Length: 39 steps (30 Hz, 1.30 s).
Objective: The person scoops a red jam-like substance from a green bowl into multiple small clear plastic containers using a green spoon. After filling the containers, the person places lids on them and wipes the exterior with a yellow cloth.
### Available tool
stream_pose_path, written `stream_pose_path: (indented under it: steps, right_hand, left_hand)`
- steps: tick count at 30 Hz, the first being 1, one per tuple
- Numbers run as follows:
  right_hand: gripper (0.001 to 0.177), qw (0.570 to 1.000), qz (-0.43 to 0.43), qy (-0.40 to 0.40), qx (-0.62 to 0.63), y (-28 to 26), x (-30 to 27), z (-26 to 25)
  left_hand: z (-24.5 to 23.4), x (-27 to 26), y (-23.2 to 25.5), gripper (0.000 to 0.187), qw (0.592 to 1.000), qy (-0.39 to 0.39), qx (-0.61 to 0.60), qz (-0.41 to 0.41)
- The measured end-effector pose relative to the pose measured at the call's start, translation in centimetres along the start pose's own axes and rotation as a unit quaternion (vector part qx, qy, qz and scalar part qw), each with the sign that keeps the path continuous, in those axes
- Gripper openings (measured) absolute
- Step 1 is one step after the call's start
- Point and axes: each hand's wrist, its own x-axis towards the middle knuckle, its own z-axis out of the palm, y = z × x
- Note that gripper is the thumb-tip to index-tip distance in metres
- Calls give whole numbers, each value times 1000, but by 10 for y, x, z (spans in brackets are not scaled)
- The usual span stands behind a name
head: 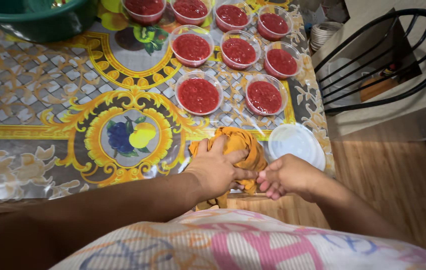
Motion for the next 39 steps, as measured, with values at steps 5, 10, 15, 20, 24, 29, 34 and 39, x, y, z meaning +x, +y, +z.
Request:
stream_pose_path:
  steps: [5, 10, 15, 20, 24, 29, 34, 39]
  right_hand:
    - [28, 995, 4, -87, -57, -22, 2, 18]
    - [28, 982, -38, -141, -121, -71, 14, 60]
    - [28, 969, -102, -165, -154, -124, 10, 112]
    - [28, 960, -211, -159, -98, -181, 2, 176]
    - [28, 943, -316, -36, -95, -223, -1, 238]
    - [19, 908, -336, 106, -227, -249, -8, 270]
    - [7, 905, -373, 80, -190, -245, 7, 286]
    - [6, 779, -570, 106, -239, -242, 12, 286]
  left_hand:
    - [20, -42, -24, 49, 998, 56, 23, 25]
    - [25, -107, -75, 62, 995, 93, 10, -45]
    - [21, -151, -130, 57, 973, 120, 50, -189]
    - [-6, -159, -173, 31, 860, 408, -234, -200]
    - [-48, -150, -177, 46, 423, 324, -837, -128]
    - [-75, -164, -171, 37, 510, 331, -750, -261]
    - [-65, -169, -193, 30, 625, 371, -606, -324]
    - [-50, -173, -225, 37, 758, 378, -406, -343]
